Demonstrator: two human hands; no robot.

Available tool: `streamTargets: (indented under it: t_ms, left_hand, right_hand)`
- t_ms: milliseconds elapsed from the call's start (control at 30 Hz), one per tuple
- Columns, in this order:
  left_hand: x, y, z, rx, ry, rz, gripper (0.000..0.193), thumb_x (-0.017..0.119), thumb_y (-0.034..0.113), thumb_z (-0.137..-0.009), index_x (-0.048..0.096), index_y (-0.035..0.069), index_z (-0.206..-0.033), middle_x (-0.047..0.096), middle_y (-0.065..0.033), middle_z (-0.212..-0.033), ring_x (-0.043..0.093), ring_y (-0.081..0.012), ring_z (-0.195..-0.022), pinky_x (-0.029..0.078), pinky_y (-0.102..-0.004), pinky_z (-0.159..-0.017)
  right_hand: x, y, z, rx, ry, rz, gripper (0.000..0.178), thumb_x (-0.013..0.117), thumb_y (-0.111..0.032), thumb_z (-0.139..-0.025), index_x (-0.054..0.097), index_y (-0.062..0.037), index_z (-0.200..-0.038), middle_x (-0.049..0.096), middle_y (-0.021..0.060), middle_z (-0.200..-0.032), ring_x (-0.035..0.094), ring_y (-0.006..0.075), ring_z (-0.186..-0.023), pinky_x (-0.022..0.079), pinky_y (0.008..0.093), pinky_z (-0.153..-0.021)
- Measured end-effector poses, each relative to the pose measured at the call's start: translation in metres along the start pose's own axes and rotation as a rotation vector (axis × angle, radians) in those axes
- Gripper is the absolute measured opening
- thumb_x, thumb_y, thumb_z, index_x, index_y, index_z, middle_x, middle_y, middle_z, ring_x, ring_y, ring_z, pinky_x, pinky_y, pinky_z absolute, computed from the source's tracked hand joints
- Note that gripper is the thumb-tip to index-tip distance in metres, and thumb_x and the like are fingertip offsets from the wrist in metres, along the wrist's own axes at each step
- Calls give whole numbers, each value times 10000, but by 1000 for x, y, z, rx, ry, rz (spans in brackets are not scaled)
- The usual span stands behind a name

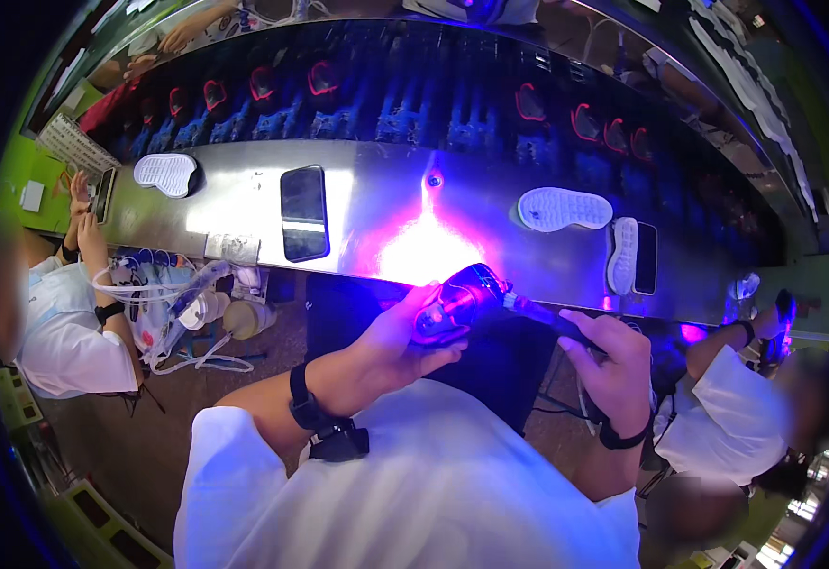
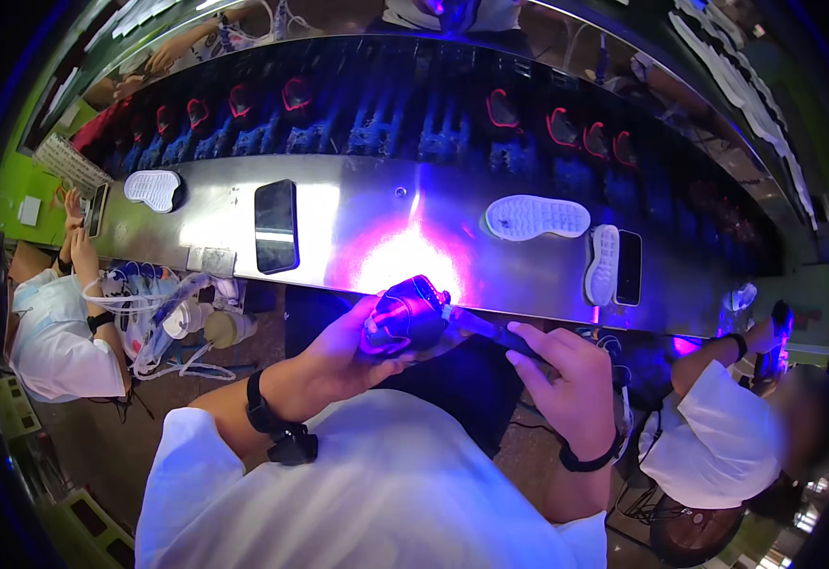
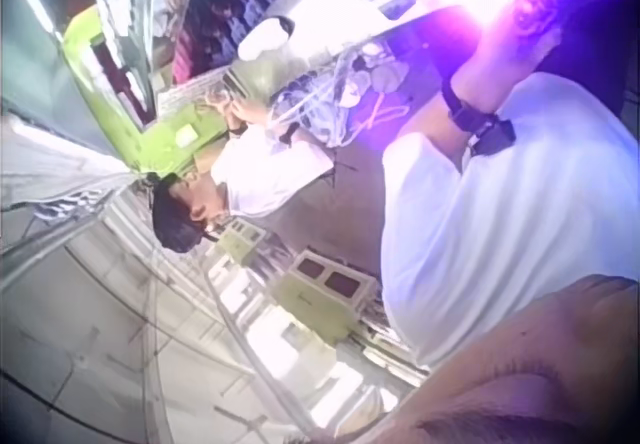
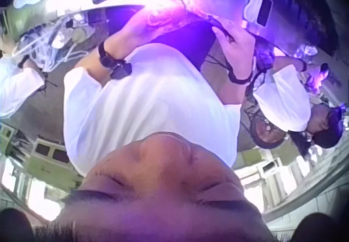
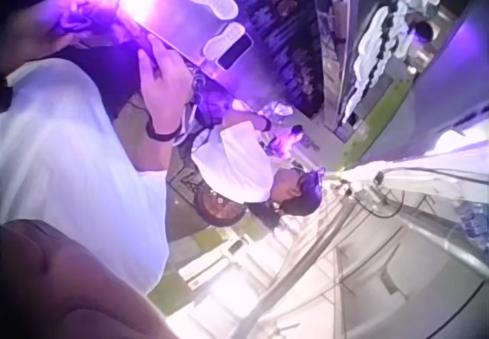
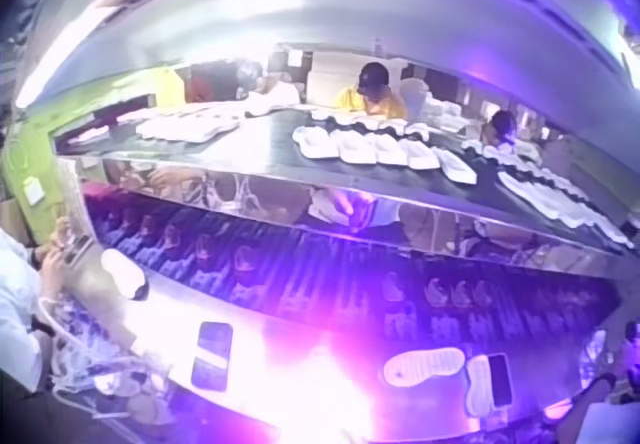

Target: Applying glue or adhesive to shoe uppers and soles using a brush on a factory assembly line.

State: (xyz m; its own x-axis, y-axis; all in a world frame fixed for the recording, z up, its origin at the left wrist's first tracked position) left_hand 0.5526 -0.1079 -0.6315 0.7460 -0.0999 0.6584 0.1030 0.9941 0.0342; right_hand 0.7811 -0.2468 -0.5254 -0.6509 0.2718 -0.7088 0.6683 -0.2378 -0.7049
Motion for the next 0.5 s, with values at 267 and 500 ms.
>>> streamTargets:
  t_ms: [267, 500]
  left_hand:
    - [19, -15, -4, 37, 10, -92, 508, 590, 552, -1015, 595, 138, -1309, 667, -91, -1122, 693, -239, -963, 643, -365, -795]
    - [24, -19, -5, 65, 111, -154, 480, 579, 562, -1021, 586, 168, -1294, 656, -67, -1121, 637, -212, -1017, 573, -385, -841]
  right_hand:
    - [-12, 4, 13, 54, 101, 28, 356, 825, -114, -802, 771, -122, -1153, 568, 61, -701, 481, 173, -538, 364, 327, -510]
    - [-16, 4, 12, 115, 36, 92, 377, 820, -64, -772, 772, -90, -1144, 579, 72, -722, 512, 187, -595, 403, 322, -575]
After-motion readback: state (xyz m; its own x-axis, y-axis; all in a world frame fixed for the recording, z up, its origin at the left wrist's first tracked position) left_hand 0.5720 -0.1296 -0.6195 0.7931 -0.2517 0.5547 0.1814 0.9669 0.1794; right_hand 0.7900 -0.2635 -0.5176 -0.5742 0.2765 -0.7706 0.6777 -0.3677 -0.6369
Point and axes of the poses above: each hand's wrist, its own z-axis away from the middle knuckle, its own x-axis out of the palm, y = z × x, the point moved 4 cm from there along -z, towards the middle knuckle
